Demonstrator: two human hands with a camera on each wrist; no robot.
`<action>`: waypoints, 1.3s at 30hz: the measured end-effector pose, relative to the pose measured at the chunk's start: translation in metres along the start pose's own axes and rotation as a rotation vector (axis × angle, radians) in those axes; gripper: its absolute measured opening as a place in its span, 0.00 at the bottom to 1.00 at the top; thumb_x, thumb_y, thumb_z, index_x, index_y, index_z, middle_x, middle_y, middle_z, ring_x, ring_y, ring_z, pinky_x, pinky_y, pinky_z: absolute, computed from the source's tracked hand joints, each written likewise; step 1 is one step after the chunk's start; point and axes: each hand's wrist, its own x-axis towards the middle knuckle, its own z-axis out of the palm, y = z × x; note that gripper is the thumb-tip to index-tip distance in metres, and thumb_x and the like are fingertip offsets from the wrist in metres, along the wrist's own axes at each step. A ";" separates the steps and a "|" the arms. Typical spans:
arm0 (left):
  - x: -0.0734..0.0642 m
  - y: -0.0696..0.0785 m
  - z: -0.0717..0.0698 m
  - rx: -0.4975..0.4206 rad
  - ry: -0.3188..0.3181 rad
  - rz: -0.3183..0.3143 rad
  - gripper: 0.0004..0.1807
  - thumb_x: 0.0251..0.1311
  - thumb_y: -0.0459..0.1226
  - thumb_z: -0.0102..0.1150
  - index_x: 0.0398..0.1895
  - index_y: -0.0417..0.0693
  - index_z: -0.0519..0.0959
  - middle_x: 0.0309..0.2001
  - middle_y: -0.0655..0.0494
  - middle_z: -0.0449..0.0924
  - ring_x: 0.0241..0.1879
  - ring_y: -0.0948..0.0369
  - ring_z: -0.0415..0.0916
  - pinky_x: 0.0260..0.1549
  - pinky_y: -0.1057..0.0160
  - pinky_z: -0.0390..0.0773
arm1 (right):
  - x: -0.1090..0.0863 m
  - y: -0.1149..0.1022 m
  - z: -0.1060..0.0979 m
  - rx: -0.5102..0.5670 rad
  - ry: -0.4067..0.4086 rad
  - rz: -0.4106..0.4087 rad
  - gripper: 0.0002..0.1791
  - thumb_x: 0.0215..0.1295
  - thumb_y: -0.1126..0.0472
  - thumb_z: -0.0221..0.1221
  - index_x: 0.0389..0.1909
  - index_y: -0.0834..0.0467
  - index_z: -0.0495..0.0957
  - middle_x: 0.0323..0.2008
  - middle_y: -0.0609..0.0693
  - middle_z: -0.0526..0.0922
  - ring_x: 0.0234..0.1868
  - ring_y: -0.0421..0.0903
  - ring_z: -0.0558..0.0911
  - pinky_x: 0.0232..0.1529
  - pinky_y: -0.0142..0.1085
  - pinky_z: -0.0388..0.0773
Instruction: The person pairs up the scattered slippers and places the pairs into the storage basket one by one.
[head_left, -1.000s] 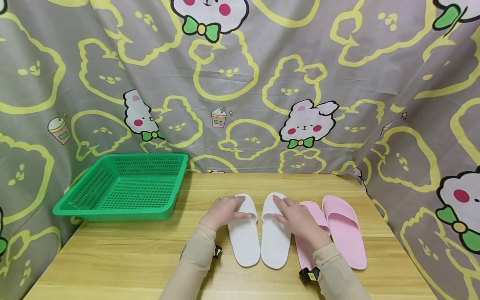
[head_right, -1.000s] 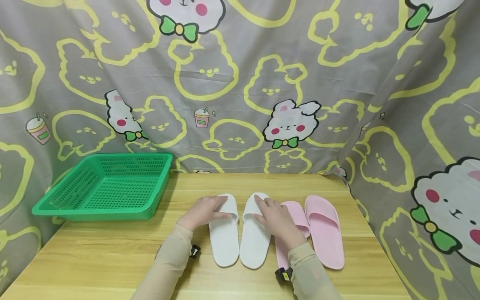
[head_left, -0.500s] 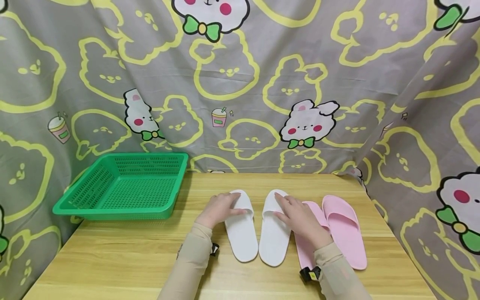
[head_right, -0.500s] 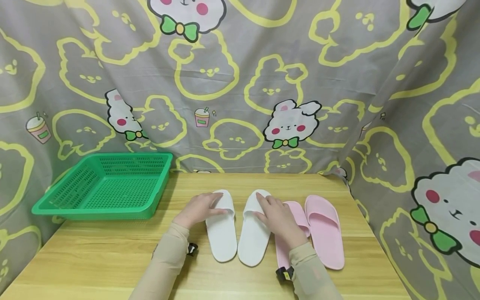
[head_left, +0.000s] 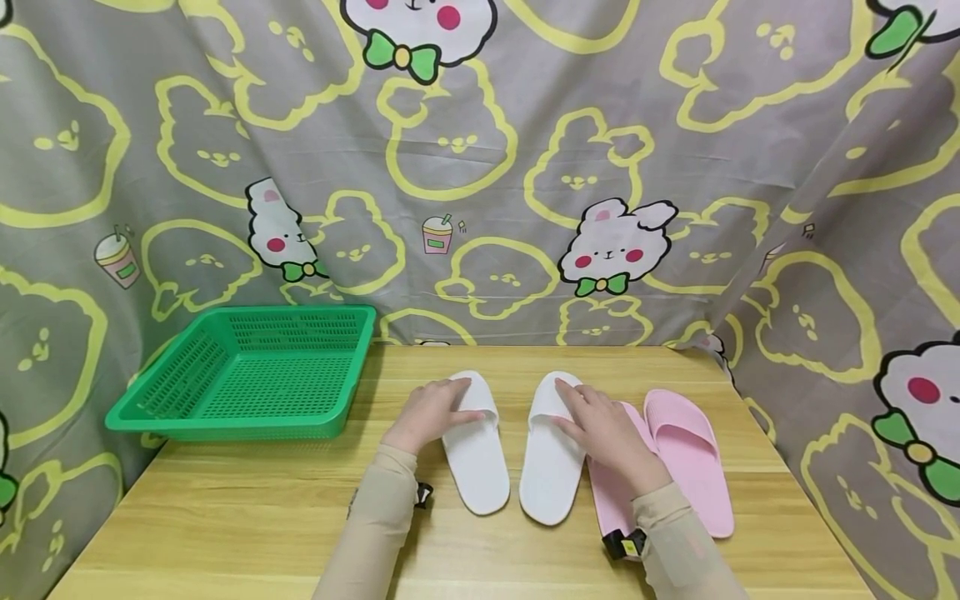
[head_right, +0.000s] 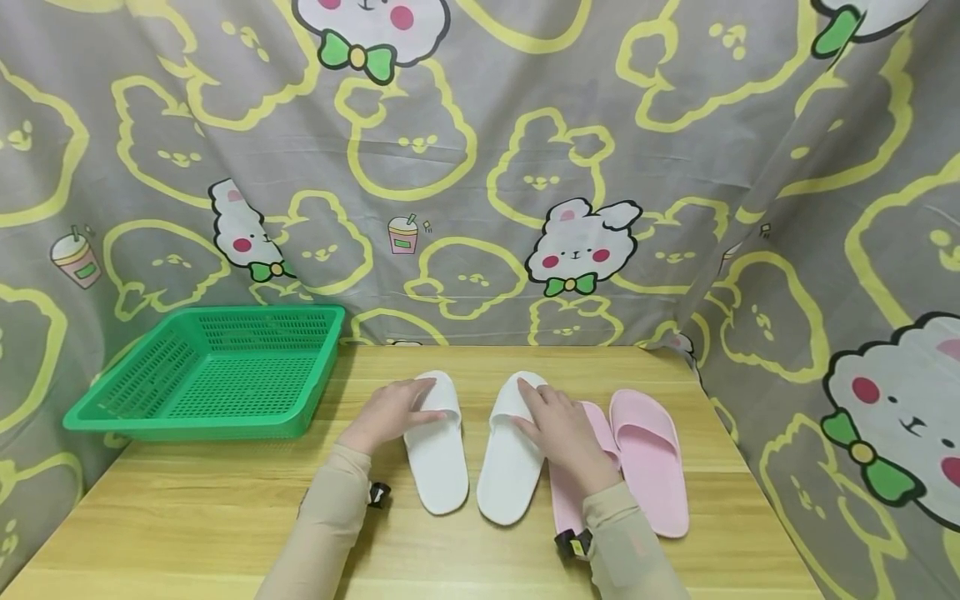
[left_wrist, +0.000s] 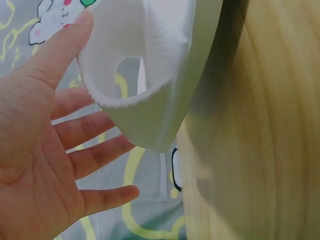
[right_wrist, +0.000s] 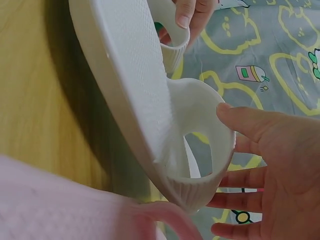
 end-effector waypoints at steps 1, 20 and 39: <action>0.000 -0.001 0.000 0.001 0.009 -0.002 0.38 0.46 0.64 0.53 0.57 0.50 0.70 0.48 0.50 0.79 0.43 0.53 0.78 0.39 0.52 0.75 | 0.000 0.000 -0.001 0.001 -0.001 0.008 0.33 0.60 0.42 0.51 0.65 0.50 0.59 0.52 0.60 0.73 0.50 0.59 0.75 0.46 0.57 0.71; 0.001 -0.007 -0.006 -0.013 0.131 -0.060 0.40 0.46 0.65 0.54 0.57 0.50 0.71 0.51 0.50 0.78 0.47 0.53 0.77 0.45 0.52 0.74 | 0.003 0.006 -0.019 0.007 0.031 0.052 0.36 0.61 0.41 0.50 0.67 0.50 0.55 0.55 0.59 0.71 0.53 0.59 0.73 0.46 0.56 0.70; -0.002 -0.009 -0.013 -0.023 0.225 -0.087 0.38 0.47 0.64 0.52 0.59 0.53 0.69 0.54 0.51 0.75 0.54 0.52 0.72 0.54 0.47 0.66 | 0.000 0.013 -0.027 0.004 0.103 0.080 0.38 0.60 0.39 0.49 0.67 0.50 0.53 0.55 0.57 0.72 0.52 0.60 0.73 0.43 0.57 0.71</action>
